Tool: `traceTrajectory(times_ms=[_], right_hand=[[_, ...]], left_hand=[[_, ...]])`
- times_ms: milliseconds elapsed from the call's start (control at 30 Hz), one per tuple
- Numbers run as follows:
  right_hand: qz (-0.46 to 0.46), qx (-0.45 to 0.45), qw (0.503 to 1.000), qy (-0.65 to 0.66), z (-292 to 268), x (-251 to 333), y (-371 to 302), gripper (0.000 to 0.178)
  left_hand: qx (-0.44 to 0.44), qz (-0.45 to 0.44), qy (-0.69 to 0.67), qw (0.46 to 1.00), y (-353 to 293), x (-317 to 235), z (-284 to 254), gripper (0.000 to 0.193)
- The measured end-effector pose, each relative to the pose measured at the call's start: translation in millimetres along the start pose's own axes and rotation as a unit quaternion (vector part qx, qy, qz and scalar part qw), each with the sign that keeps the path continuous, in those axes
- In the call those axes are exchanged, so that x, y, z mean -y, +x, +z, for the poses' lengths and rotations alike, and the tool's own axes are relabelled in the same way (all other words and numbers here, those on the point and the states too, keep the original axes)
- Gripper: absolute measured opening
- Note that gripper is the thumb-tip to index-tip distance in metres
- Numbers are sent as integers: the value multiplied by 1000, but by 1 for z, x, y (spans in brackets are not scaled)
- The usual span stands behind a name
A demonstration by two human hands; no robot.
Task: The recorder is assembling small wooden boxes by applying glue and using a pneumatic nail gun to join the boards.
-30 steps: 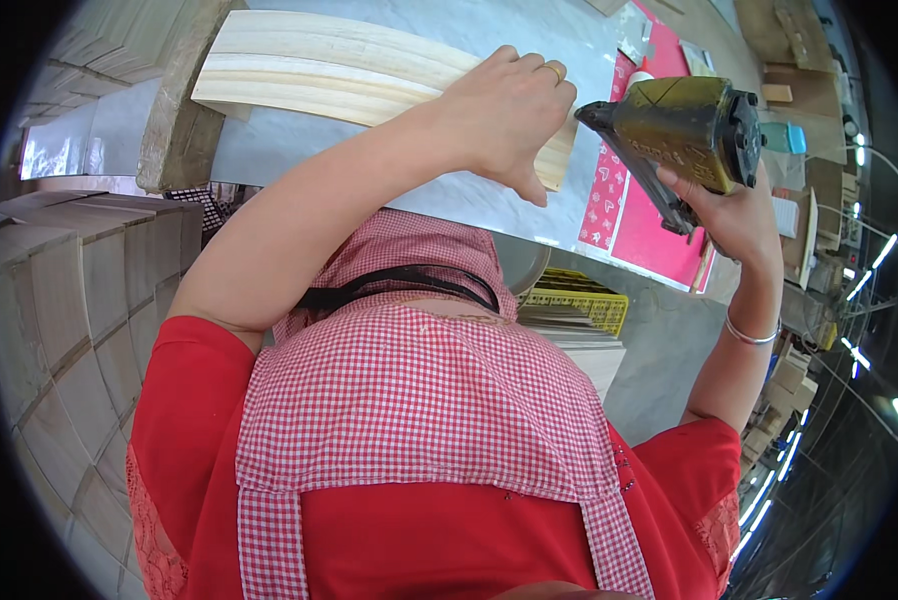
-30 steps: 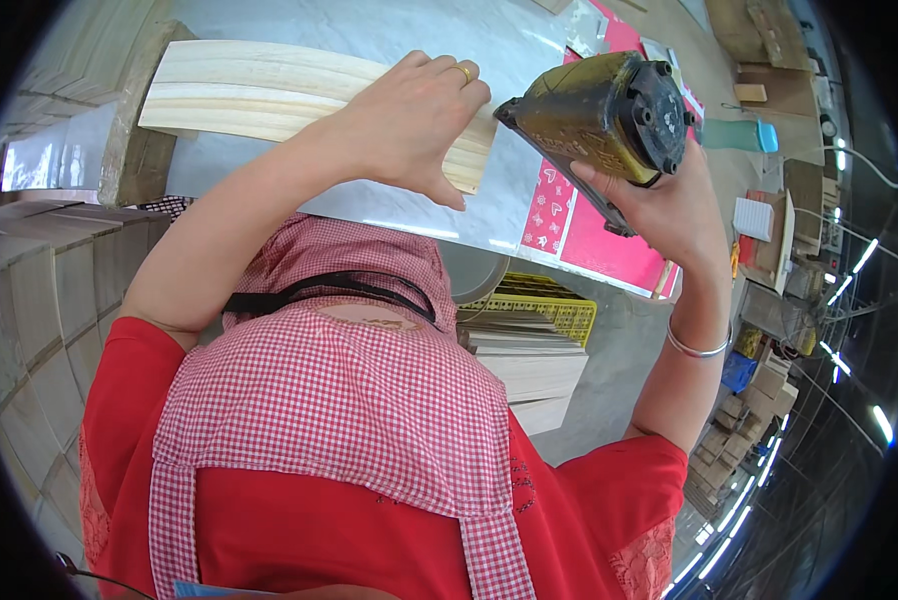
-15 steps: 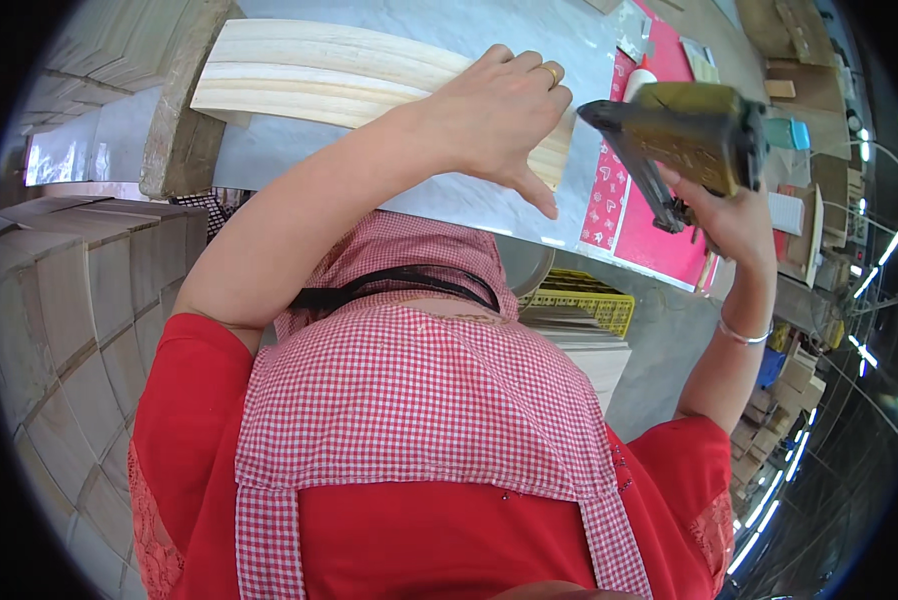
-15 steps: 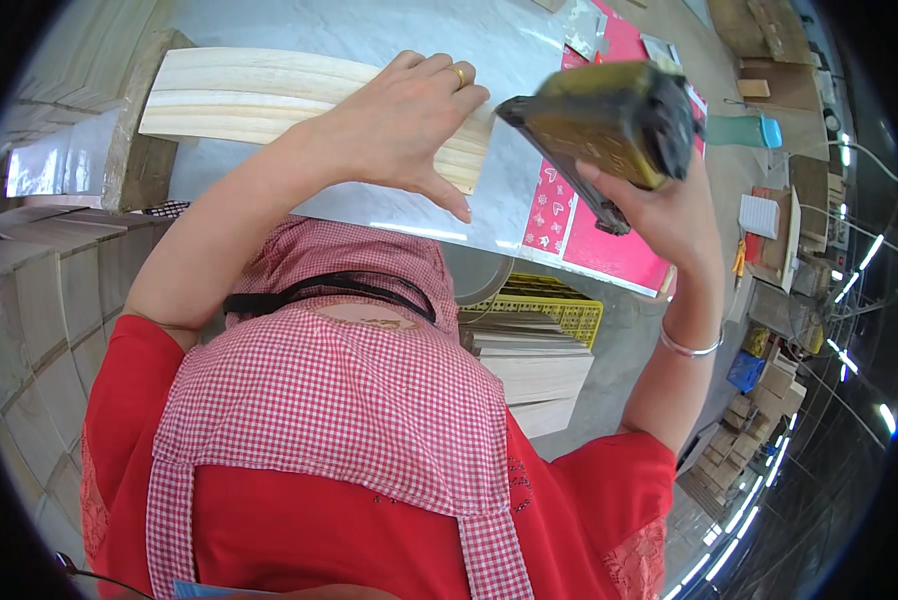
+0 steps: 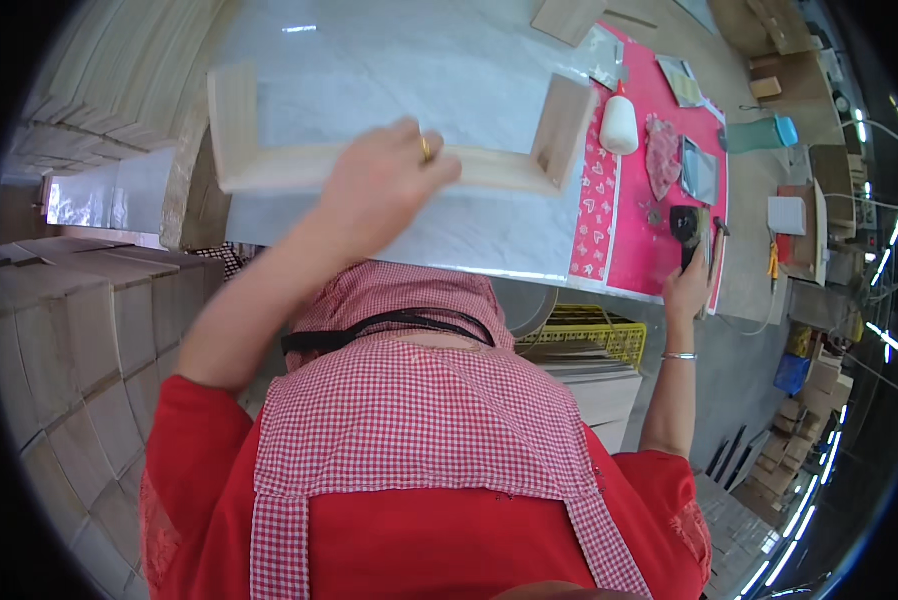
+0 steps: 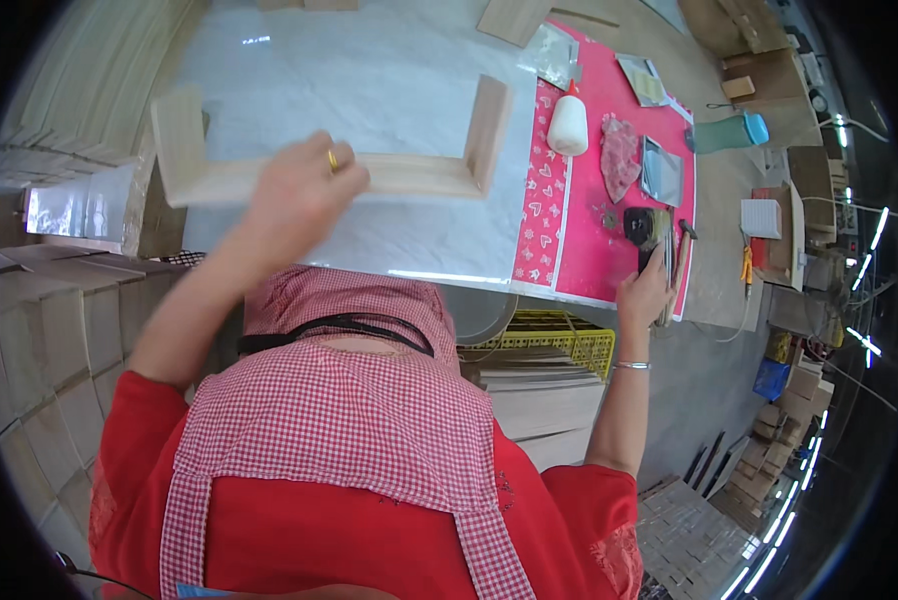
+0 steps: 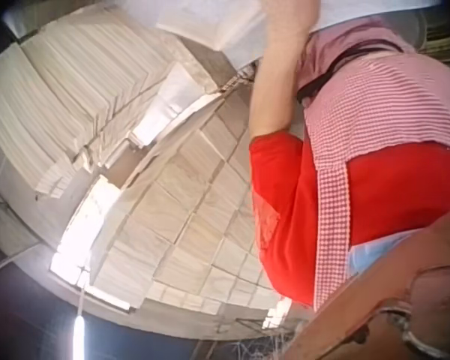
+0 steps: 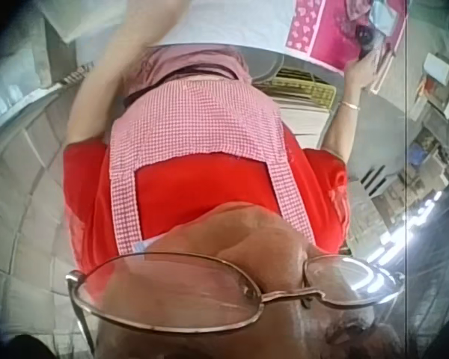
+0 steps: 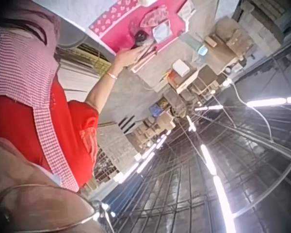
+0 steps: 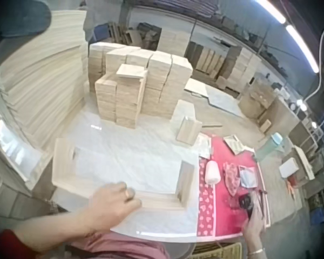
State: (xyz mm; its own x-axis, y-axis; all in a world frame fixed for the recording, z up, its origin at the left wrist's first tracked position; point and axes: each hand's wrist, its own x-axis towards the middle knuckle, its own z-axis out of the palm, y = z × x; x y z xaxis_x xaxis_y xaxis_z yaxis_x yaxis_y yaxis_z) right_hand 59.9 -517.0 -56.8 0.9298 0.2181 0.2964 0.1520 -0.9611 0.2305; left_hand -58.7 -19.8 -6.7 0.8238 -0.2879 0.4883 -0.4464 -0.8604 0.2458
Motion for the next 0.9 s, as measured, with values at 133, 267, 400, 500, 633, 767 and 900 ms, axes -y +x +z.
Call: traceTrajectory(times_ms=[133, 267, 400, 500, 633, 767, 900], right_hand=[[100, 74, 992, -17, 6, 20, -8, 62], [42, -2, 999, 18, -9, 40, 11, 54], [17, -135, 942, 307, -1, 108, 72, 51], [-24, -202, 942, 266, 15, 175, 110, 57], [162, -94, 943, 277, 38, 206, 125, 64], [157, -158, 871, 438, 40, 180, 129, 57], [222, -157, 712, 648, -15, 162, 119, 45]], left_hand=[[-12, -9, 7, 1000, -27, -20, 46, 8], [23, -57, -47, 997, -45, -23, 60, 22], [54, -123, -15, 991, -49, -18, 63, 51], [93, -168, 15, 981, -52, -16, 63, 66], [136, -180, 12, 974, -57, -14, 65, 74], [125, -162, 16, 979, -63, -11, 72, 73], [115, -139, 16, 983, -61, -6, 74, 70]])
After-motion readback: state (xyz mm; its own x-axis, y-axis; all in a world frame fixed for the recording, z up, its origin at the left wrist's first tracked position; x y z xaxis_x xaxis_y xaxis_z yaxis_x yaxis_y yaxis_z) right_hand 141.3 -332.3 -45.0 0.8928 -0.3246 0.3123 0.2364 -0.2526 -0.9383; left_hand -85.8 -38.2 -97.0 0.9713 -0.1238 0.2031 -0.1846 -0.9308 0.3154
